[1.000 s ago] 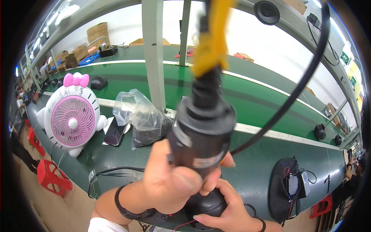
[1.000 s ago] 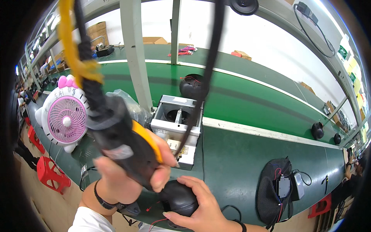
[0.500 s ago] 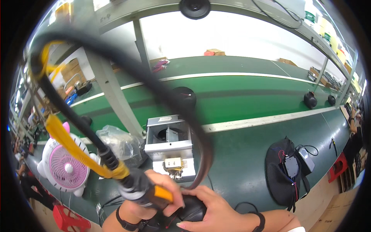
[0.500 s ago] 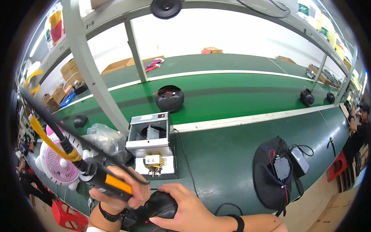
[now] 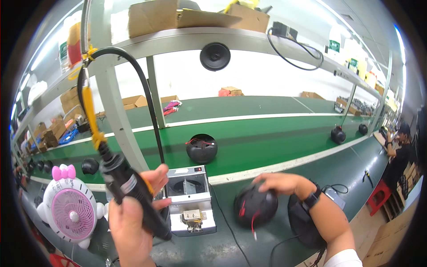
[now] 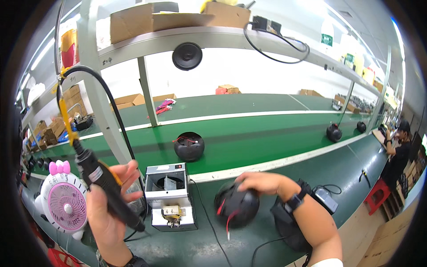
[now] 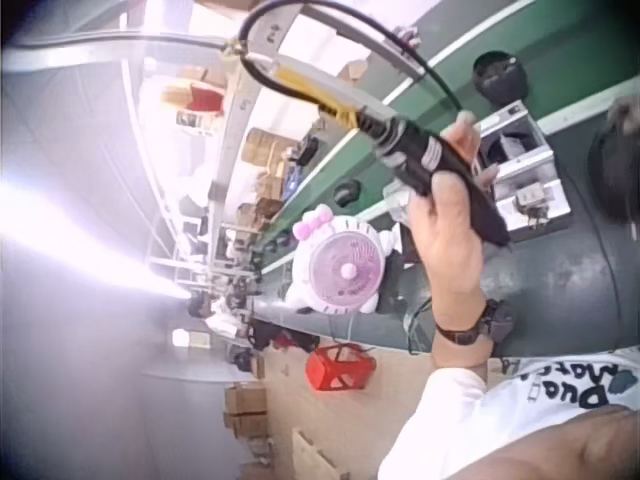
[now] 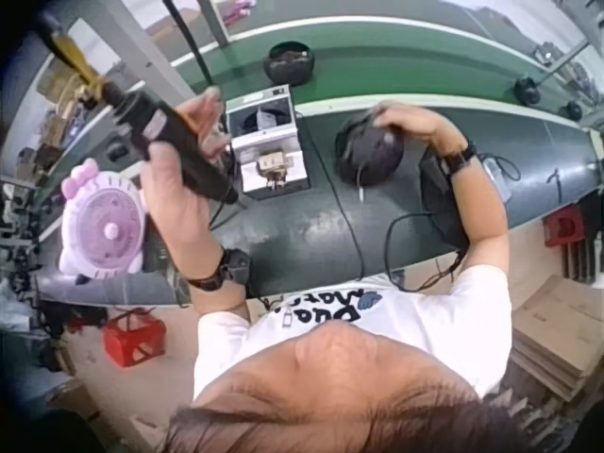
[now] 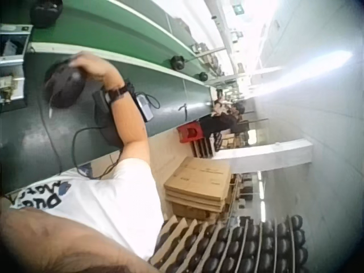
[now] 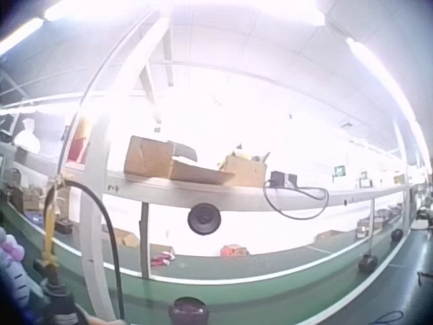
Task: The recorder uses an electric screwdriver and a jig to assemble black plastic housings, likely for electronic components.
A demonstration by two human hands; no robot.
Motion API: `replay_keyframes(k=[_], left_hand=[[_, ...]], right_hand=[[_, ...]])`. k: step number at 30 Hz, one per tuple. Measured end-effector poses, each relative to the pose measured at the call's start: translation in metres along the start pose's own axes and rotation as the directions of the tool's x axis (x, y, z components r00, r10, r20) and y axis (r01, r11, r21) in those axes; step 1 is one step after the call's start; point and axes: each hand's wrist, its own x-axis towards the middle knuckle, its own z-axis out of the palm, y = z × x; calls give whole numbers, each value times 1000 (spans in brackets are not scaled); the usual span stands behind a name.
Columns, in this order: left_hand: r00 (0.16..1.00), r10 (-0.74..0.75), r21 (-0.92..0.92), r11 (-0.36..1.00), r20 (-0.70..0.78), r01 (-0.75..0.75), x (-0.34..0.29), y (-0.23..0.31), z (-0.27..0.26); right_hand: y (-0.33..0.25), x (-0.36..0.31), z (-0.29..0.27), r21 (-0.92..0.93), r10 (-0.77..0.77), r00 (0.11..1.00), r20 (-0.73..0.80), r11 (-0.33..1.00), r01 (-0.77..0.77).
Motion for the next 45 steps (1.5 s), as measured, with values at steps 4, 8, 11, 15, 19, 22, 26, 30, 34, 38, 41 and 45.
replay_keyframes(k=[4, 8, 11, 15, 19, 22, 26, 30, 34, 38, 41, 45], left_hand=[[1000, -11, -23, 1000, -13, 11, 10, 1, -5], [989, -65, -148, 985, 129, 84, 20, -4, -33], [984, -71, -163, 982, 164, 98, 26, -7, -36], [999, 33, 27, 999, -43, -32, 30, -13, -31], [955, 199, 164, 973, -219, -165, 35, -32, -40], [992, 82, -24, 996, -92, -84, 32, -34, -43], [996, 69, -207, 977, 62, -55, 23, -50, -45], [981, 81, -292, 956, 174, -28, 20, -78, -37], [979, -1, -145, 989, 203, 31, 14, -97, -28], [961, -147, -101, 979, 235, 175, 10, -102, -28], [930, -248, -61, 960, 272, 274, 8, -104, -28], [951, -239, -144, 952, 196, 269, 2, -91, -26]], right_hand=[[29, 71, -72, 492, -25, 973, -229, 860, 138], [35, 137, -112, -170, -140, 650, -747, 985, 17], [-6, 153, -96, -461, -272, 467, -841, 812, -359], [-78, 176, -33, -771, -769, -67, -636, 637, 6], [-114, 216, 68, -581, -507, 513, -693, 813, 18], [-93, 258, 75, -436, -336, 670, -662, 900, 20], [-87, 270, 78, -432, -275, 600, -751, 892, -132], [-53, 258, 45, -460, -443, 597, -669, 878, 136], [-53, 144, 56, -483, -535, 681, -500, 825, 293], [-30, 3, 102, -401, -504, 836, -215, 826, 395], [-5, -54, 150, -522, -465, 885, 34, 747, 412], [23, -62, 199, -516, -635, 756, 159, 599, 612]])
